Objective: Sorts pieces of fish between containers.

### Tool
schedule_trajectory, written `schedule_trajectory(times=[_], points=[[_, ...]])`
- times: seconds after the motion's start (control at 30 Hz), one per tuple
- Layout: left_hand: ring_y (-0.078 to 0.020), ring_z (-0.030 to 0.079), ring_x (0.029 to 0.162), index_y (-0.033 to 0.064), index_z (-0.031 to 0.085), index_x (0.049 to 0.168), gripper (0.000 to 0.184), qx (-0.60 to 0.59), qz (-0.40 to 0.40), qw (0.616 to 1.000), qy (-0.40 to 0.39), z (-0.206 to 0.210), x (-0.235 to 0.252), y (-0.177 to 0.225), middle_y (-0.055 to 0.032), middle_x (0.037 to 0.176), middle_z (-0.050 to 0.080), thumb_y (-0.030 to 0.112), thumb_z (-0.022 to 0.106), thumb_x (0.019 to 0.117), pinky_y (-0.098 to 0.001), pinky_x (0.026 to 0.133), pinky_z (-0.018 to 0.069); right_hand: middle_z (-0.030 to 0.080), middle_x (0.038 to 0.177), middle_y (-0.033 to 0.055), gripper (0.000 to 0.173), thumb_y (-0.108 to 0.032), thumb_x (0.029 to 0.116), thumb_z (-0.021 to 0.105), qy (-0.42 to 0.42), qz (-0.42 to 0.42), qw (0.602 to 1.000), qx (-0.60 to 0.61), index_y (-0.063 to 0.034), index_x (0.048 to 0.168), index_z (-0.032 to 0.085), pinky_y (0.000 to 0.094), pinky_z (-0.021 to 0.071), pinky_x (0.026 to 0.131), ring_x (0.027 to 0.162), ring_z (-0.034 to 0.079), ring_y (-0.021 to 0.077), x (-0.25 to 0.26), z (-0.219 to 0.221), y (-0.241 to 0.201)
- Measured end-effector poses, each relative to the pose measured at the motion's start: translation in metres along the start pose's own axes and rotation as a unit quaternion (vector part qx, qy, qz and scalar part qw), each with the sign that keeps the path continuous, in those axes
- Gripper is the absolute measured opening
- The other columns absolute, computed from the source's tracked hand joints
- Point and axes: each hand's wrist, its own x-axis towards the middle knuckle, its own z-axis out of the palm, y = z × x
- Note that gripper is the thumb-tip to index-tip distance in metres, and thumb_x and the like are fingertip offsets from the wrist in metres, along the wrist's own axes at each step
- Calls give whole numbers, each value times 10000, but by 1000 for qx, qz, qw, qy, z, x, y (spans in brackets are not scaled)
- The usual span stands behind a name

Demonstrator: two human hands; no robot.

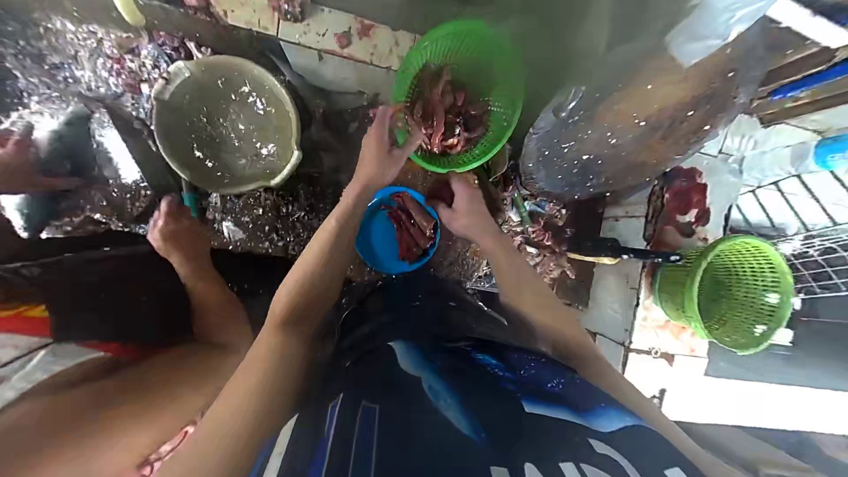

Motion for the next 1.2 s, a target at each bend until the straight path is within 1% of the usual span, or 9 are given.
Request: schedule_trajectory(times=[0.1, 0.27, 0.43, 0.63, 0.73, 0.83, 0.97, 1.07, 1.2], points=[[-212, 696, 1113, 44, 480, 1459, 568, -29, -61, 998, 16, -9, -54, -30, -152, 1299, 661, 283, 685, 986, -416, 962, 594, 644, 1321, 220, 552, -206, 929, 723, -27, -72, 997, -29, -44, 1429, 555, 567, 518, 1050, 1219, 638, 373, 14, 56, -15], [-265, 707, 1096, 33, 588, 1372, 447, 81, -108, 991, -8, -3, -115, -70, -155, 1211, 713, 223, 690, 980, -502, 993, 569, 528, 1490, 119, 479, -109, 949, 675, -12, -220, 963, -158, -270, 1399, 640, 594, 461, 1073, 1364, 492, 374, 50, 124, 15], [-371, 664, 1142, 94, 600, 1370, 450, 174, -48, 984, -5, 23, -143, -86, -197, 1387, 593, 64, 705, 933, -566, 949, 565, 626, 1374, 105, 353, -154, 987, 623, 96, -164, 978, -91, -189, 1333, 685, 526, 446, 1129, 1345, 532, 324, 48, 92, 37], [-395, 709, 1003, 92, 613, 1324, 331, 261, -81, 961, 43, 47, -126, -111, -203, 1399, 566, 107, 623, 993, -566, 805, 615, 730, 1209, 119, 310, -146, 1013, 555, 191, -67, 979, -33, -108, 1289, 691, 474, 569, 997, 1127, 707, 262, 92, 25, 48], [-357, 696, 1051, 102, 619, 1312, 334, 225, -67, 971, 42, 42, -120, -99, -178, 1355, 592, 123, 667, 982, -548, 854, 606, 709, 1289, 89, 361, -124, 1040, 491, 125, -67, 989, -32, -150, 1356, 663, 498, 520, 1062, 1210, 671, 254, 121, 12, 28], [-297, 690, 1071, 83, 625, 1309, 351, 199, -13, 978, 55, 40, -109, -107, -160, 1262, 639, 137, 686, 967, -487, 905, 601, 598, 1446, 87, 391, -119, 1016, 547, 74, -118, 982, -125, -151, 1400, 618, 530, 451, 1137, 1394, 514, 292, 162, 19, 15], [-232, 705, 980, 66, 641, 1296, 336, 164, -1, 983, 80, 31, -103, -105, -140, 1226, 668, 156, 675, 974, -433, 869, 612, 447, 1590, 78, 524, -282, 931, 639, -27, -127, 949, -286, -212, 1447, 581, 721, 259, 1163, 1534, 254, 393, 208, 16, 18], [-198, 701, 857, 58, 647, 1283, 325, 144, -14, 985, 98, 24, -95, -94, -132, 1197, 680, 151, 678, 973, -399, 797, 620, 482, 1549, 130, 498, -381, 870, 676, -49, -177, 912, -366, -240, 1348, 671, 723, 157, 1192, 1510, 287, 415, 220, 10, 26], [-182, 685, 764, 58, 625, 1306, 346, 119, -8, 989, 87, 18, -71, -68, -134, 1213, 674, 152, 680, 978, -382, 728, 615, 529, 1488, 163, 365, -298, 908, 720, -43, -215, 891, -397, -211, 1262, 699, 715, 218, 1182, 1468, 369, 418, 202, 1, 39]])
